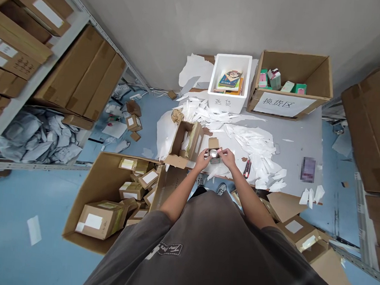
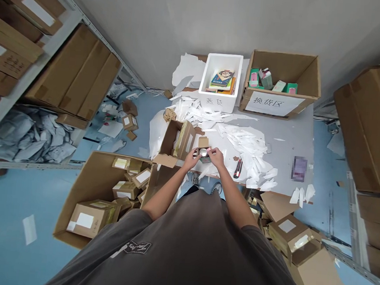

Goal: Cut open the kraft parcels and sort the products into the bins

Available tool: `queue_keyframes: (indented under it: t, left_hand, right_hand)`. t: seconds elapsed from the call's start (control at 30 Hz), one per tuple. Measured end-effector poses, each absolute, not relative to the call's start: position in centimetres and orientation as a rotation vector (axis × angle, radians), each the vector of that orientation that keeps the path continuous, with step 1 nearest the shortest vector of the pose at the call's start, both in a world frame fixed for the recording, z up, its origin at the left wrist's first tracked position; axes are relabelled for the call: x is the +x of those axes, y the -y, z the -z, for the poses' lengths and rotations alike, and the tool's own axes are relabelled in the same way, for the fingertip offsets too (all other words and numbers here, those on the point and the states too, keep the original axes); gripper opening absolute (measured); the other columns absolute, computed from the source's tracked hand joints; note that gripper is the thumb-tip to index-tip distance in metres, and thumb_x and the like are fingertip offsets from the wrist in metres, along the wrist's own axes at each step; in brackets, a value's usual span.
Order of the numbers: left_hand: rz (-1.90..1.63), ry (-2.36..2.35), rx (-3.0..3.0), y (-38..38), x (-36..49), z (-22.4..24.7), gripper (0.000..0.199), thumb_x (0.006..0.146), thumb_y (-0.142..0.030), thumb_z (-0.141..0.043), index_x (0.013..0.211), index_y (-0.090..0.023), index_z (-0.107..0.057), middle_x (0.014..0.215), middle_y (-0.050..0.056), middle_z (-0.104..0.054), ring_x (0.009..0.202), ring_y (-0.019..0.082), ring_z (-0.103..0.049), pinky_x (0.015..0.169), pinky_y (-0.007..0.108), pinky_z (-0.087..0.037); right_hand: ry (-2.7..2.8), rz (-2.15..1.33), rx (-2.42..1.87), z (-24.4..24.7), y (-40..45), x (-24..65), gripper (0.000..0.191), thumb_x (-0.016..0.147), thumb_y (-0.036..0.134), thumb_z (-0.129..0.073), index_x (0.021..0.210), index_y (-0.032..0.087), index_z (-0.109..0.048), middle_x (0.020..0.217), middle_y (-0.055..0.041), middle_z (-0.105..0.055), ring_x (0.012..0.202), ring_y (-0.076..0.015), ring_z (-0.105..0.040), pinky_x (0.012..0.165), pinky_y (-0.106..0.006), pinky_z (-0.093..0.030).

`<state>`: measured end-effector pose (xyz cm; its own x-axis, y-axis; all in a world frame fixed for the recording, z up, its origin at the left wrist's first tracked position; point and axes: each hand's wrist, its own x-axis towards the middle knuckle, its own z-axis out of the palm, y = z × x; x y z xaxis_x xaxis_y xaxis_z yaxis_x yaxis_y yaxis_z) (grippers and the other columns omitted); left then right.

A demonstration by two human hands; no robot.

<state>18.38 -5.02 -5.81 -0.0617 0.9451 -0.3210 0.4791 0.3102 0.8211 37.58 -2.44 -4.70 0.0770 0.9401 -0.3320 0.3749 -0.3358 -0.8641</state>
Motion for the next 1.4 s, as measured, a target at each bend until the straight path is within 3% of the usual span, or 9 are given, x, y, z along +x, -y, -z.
queue_keyframes:
  t: [0.2,0.37,0.6,0.83,1.0,1.1,1.27,1.4]
  left_hand:
    - [-0.600,-1.686,1.367,5.0,18.2,5.6,0.051,0.096,-0.027,-0.059,0.146,-0.020,-0.061,0.132,0.012,-0.075,0.109,0.028,-0.071,0.104,0.044,-0.056]
    - [-0.605,-1.635,1.438,5.3,17.9,5.8,0.052,0.093,-0.022,-0.054,0.145,-0.018,-0.062,0.133,0.013,-0.074,0.117,0.029,-0.069,0.105,0.045,-0.055]
    - [-0.539,-1.617,1.551,5.5,18.5,5.7,0.056,0.092,-0.017,-0.054,0.147,-0.023,-0.062,0.139,0.013,-0.069,0.133,0.031,-0.063,0.117,0.049,-0.049]
    - [-0.530,-1.690,1.454,6.0,20.8,5.3,0.062,0.099,-0.022,-0.051,0.161,-0.019,-0.050,0.150,0.018,-0.062,0.138,0.034,-0.061,0.119,0.051,-0.048]
    - [-0.686,-1.646,1.312,5.7,20.0,5.5,0.060,0.105,-0.038,-0.050,0.162,-0.021,-0.050,0.160,0.016,-0.057,0.152,0.031,-0.051,0.127,0.048,-0.039]
    - [-0.728,-1.557,1.118,5.0,18.7,5.8,0.058,0.110,-0.042,-0.037,0.163,-0.022,-0.049,0.160,0.015,-0.060,0.148,0.027,-0.055,0.123,0.046,-0.044]
    - [-0.631,-1.407,1.139,3.6,17.9,6.3,0.065,0.097,-0.037,-0.058,0.160,-0.022,-0.052,0.157,0.016,-0.062,0.138,0.029,-0.062,0.113,0.044,-0.052]
    - [-0.632,-1.310,1.241,2.6,18.2,5.8,0.066,0.087,-0.029,-0.064,0.152,-0.021,-0.055,0.154,0.014,-0.062,0.136,0.026,-0.062,0.113,0.041,-0.052]
  right_hand:
    - [1.109,-1.336,-1.915,5.4,1.2,37.0,0.030,0.081,0.050,-0.070,0.070,0.027,-0.054,0.076,-0.0028,-0.069,0.083,-0.0223,-0.066,0.074,-0.031,-0.056]
    - [0.735,-1.742,-1.888,5.6,0.2,37.0,0.032,0.073,0.042,-0.086,0.076,0.023,-0.061,0.067,-0.0041,-0.068,0.063,-0.0199,-0.066,0.062,-0.033,-0.058]
    - [0.887,-1.599,-2.065,5.6,-1.3,36.8,0.037,0.061,0.028,-0.091,0.063,0.024,-0.054,0.052,0.0008,-0.059,0.052,-0.0171,-0.059,0.052,-0.030,-0.051]
    - [0.980,-1.270,-2.229,5.7,-0.1,36.2,0.027,0.060,0.016,-0.071,0.073,0.028,-0.050,0.066,0.0024,-0.063,0.075,-0.0237,-0.068,0.071,-0.034,-0.058]
    - [1.018,-1.370,-2.010,4.8,0.7,36.1,0.029,0.071,0.037,-0.074,0.094,0.028,-0.058,0.076,0.0034,-0.068,0.076,-0.0209,-0.071,0.068,-0.030,-0.058]
    - [0.915,-1.514,-1.846,4.0,1.1,36.8,0.039,0.073,0.045,-0.078,0.101,0.027,-0.060,0.079,0.0021,-0.070,0.073,-0.0194,-0.071,0.062,-0.028,-0.056]
    - [0.832,-1.476,-1.769,3.7,2.9,37.6,0.039,0.067,0.048,-0.086,0.084,0.024,-0.060,0.079,-0.0016,-0.072,0.079,-0.0200,-0.071,0.068,-0.029,-0.059]
    - [1.070,-1.366,-1.656,4.2,4.5,37.5,0.033,0.077,0.054,-0.076,0.088,0.024,-0.069,0.101,-0.0066,-0.077,0.091,-0.0233,-0.073,0.083,-0.037,-0.062]
